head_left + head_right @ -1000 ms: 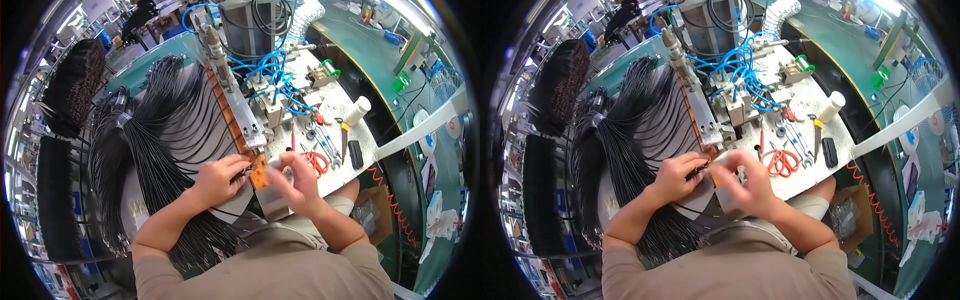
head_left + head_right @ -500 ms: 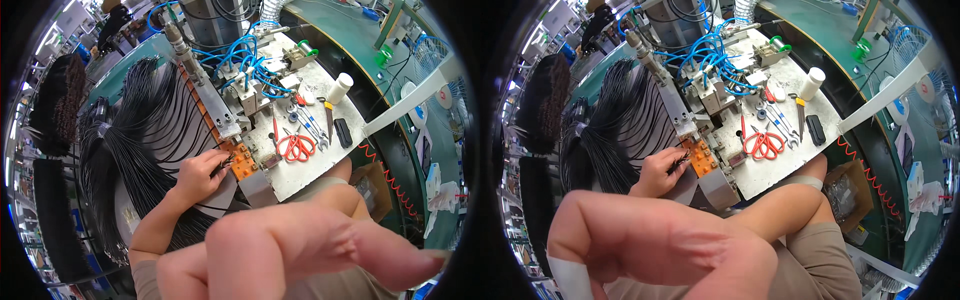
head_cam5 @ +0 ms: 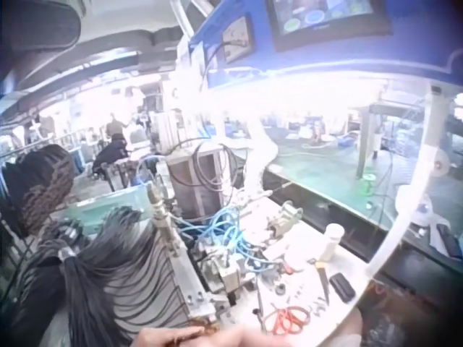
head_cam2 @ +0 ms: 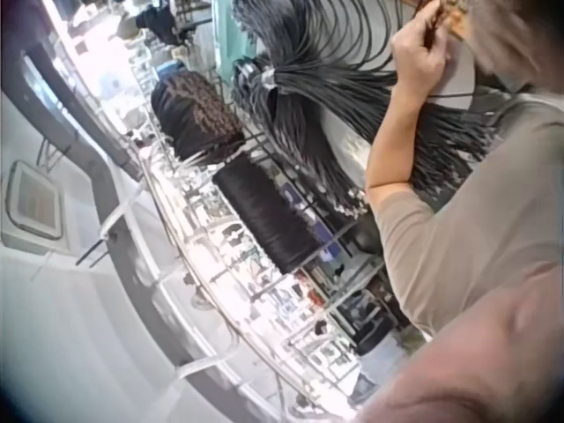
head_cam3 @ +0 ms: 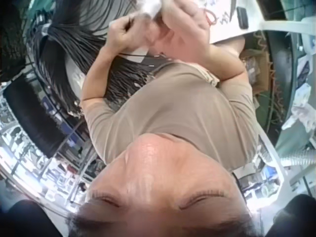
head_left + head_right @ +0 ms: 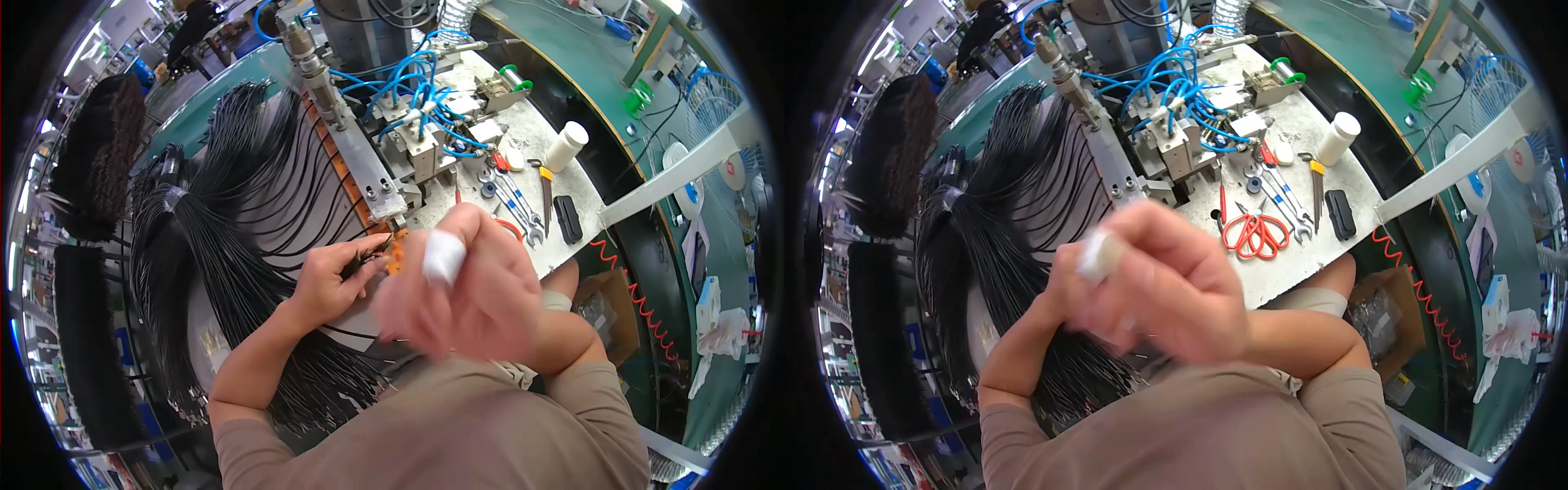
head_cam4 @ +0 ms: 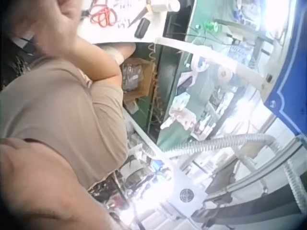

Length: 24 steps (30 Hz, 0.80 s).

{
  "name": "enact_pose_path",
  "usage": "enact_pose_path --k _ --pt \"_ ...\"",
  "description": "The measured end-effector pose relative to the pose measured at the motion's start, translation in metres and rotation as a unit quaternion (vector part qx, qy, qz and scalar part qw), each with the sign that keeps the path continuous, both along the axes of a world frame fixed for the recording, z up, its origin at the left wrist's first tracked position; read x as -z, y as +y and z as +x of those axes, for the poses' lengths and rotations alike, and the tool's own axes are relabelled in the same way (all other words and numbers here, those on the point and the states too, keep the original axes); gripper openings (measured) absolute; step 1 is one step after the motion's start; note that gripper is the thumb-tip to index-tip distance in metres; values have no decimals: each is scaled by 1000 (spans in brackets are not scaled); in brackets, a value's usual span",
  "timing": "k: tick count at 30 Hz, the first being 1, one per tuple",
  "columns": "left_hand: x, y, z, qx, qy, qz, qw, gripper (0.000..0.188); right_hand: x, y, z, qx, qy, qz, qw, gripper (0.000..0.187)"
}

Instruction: The person assembles cable harnesses by inserting stripped wire ends into connector housings and pressing them into a machine fixture at a workstation.

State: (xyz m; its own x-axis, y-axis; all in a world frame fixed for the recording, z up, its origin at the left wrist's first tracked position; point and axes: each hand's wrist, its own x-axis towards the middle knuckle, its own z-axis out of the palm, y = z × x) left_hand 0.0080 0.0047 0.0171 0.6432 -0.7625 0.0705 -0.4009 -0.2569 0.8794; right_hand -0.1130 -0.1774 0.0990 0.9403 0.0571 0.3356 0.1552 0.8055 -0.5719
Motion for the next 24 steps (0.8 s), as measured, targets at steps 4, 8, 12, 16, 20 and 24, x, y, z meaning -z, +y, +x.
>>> enact_pose_path --k 4,8,12,16,20,24 --pt "-15 -4 -1 -4 129 -3 992 23 79 -20 4 189 104 -234 948 12" --pt "-14 -4 -1 -9 161 -20 987 22 106 -17 2 321 -23 -581 748 10" --pt "-4 -6 0 -6 49 -10 999 16 114 -7 19 406 -92 -615 669 14" --pt "-6 -5 -1 -6 -12 1 1000 15 112 -4 21 398 -87 -629 663 15" --pt "-4 -4 -1 -14 20 -4 1000 16 113 -1 17 376 -49 -600 705 15" --pt "-5 -5 -1 -21 43 -7 999 16 113 1 16 373 -44 -595 711 15"
